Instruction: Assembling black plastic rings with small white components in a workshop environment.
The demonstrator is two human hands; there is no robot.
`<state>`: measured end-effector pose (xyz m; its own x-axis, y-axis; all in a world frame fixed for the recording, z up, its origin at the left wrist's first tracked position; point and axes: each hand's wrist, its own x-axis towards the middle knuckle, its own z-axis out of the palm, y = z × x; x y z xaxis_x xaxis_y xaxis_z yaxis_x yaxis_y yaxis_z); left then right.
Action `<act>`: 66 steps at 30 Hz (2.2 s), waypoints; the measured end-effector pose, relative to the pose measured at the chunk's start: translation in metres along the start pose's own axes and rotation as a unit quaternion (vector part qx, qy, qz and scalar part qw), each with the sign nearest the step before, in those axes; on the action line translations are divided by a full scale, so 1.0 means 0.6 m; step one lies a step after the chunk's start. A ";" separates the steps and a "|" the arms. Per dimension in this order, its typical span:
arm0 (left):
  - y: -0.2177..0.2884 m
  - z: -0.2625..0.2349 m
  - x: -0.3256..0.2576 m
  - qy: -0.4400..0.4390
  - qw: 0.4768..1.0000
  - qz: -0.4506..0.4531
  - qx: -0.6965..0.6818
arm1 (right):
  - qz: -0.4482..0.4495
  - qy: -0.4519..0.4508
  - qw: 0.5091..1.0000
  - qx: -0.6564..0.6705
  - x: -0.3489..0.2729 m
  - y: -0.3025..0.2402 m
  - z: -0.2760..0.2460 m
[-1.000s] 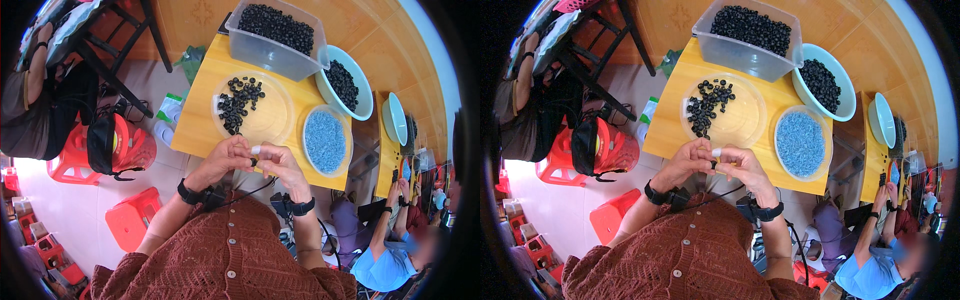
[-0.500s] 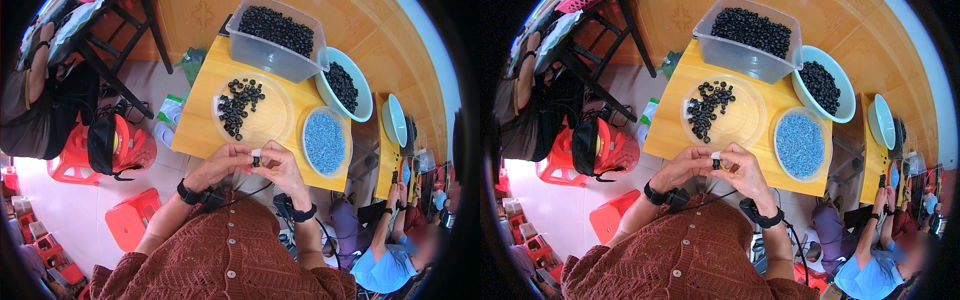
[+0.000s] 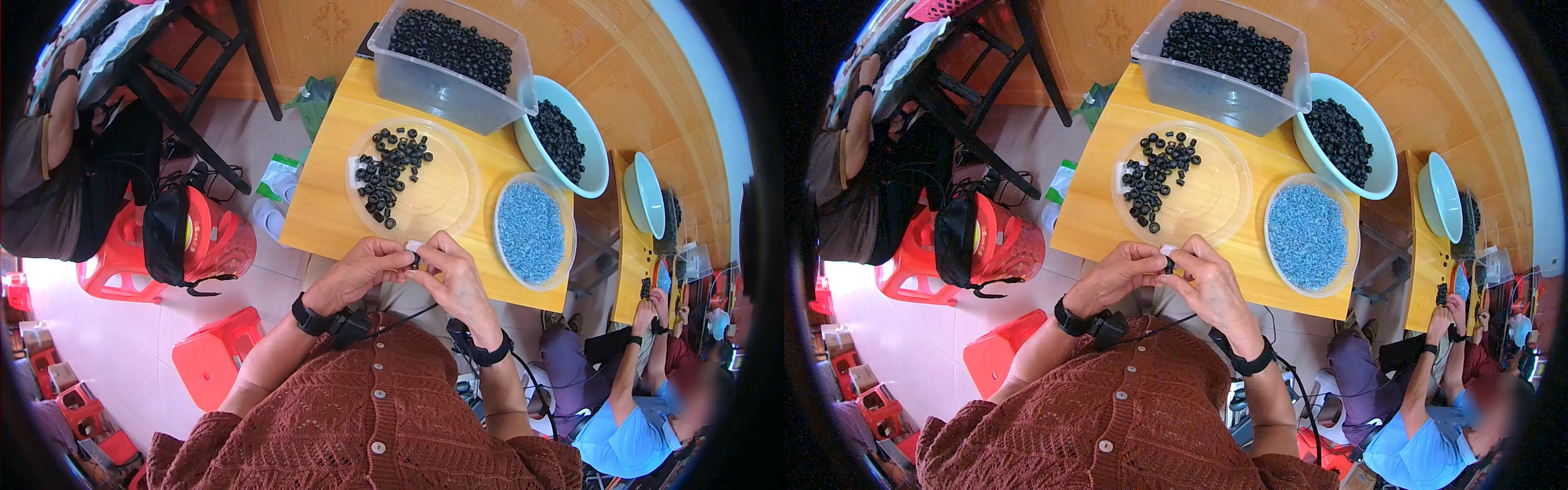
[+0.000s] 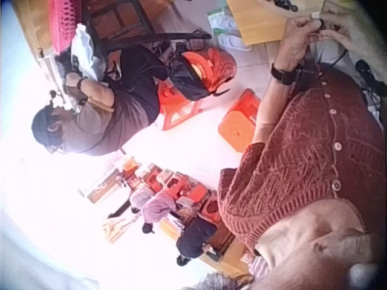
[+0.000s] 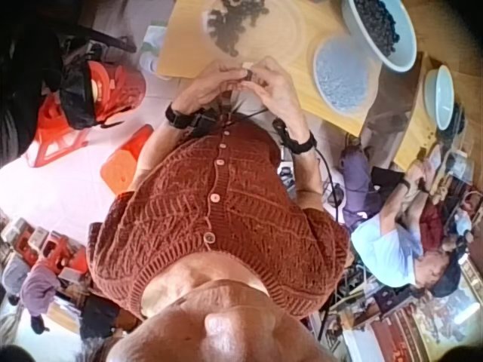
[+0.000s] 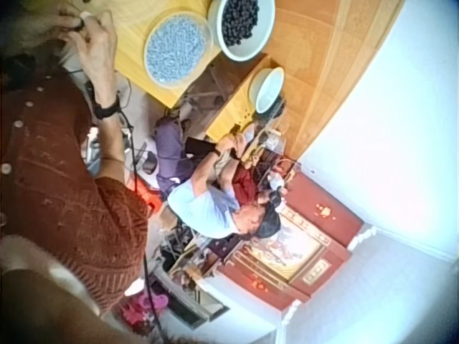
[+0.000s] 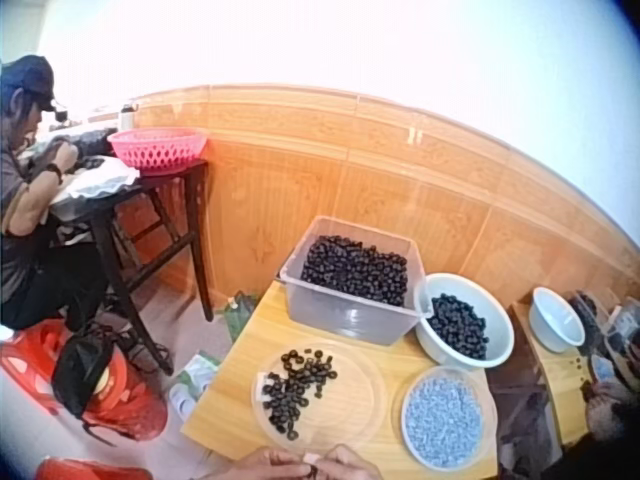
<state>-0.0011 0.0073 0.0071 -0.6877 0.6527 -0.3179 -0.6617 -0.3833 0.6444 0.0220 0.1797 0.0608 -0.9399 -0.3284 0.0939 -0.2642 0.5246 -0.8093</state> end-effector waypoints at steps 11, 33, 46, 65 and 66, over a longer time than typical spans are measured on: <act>-0.002 -0.001 0.007 0.017 1.000 -0.024 0.007 | -0.029 -0.003 0.999 -0.036 0.002 0.007 0.003; -0.013 -0.006 0.007 0.008 0.999 -0.037 -0.004 | -0.056 0.054 0.997 -0.005 -0.007 0.024 0.024; -0.027 -0.001 0.012 0.034 0.999 -0.021 -0.020 | -0.046 0.091 0.995 0.006 -0.012 0.041 0.031; -0.017 0.001 0.007 0.017 0.999 -0.014 -0.047 | -0.014 0.099 0.994 0.047 -0.008 0.028 0.019; -0.016 -0.003 0.004 0.012 0.999 -0.007 -0.031 | -0.015 0.098 0.994 0.047 -0.005 0.023 0.011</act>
<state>0.0027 0.0115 -0.0011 -0.6849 0.6430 -0.3426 -0.6875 -0.4148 0.5961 0.0229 0.1828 0.0455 -0.9584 -0.1784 0.2229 -0.2802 0.4389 -0.8537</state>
